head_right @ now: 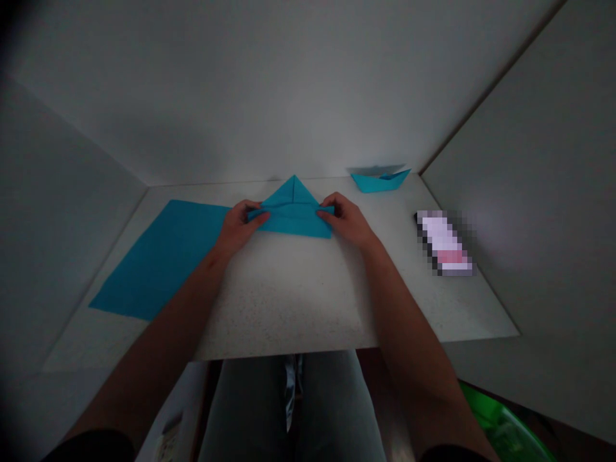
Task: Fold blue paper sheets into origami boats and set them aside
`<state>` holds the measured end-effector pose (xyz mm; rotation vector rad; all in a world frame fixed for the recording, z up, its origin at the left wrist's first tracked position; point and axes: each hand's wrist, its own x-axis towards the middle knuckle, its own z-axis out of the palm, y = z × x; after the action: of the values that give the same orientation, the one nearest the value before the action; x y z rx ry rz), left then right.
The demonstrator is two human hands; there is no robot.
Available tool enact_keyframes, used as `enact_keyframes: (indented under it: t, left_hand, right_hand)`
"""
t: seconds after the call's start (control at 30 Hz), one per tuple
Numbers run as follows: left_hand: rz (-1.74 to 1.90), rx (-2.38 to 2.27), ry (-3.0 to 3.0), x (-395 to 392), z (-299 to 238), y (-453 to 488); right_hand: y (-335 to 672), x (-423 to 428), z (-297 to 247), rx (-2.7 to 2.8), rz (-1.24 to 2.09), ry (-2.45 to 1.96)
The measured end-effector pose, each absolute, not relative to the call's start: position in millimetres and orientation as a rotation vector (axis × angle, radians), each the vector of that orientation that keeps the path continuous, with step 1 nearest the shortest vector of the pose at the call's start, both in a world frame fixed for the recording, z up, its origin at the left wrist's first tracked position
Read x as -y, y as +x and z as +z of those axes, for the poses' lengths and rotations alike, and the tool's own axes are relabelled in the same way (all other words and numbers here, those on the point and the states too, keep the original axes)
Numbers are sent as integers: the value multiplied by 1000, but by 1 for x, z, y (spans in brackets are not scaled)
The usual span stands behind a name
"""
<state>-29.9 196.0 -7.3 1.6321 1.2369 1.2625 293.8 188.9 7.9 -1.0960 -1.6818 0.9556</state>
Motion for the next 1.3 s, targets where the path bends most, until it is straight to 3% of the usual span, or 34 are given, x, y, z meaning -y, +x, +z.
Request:
enact_keyframes:
  t: [0.17, 0.43, 0.67, 1.07, 1.3]
  left_hand:
    - [1244, -1276, 1525, -194, -2, -29]
    - [1423, -1141, 1391, -194, -1, -25]
    - [1592, -1117, 1441, -194, 2, -26]
    - [1463, -1174, 1556, -195, -1, -26]
    - [1506, -1176, 1445, -193, 3, -24]
  right_hand:
    - [294, -189, 13, 1692, 823, -1133]
    - [289, -187, 14, 1543, 968, -1025]
    - [287, -186, 15, 1475, 877, -985]
    - [295, -189, 14, 1584, 561, -1052]
    - [292, -185, 18, 1578, 635, -1131]
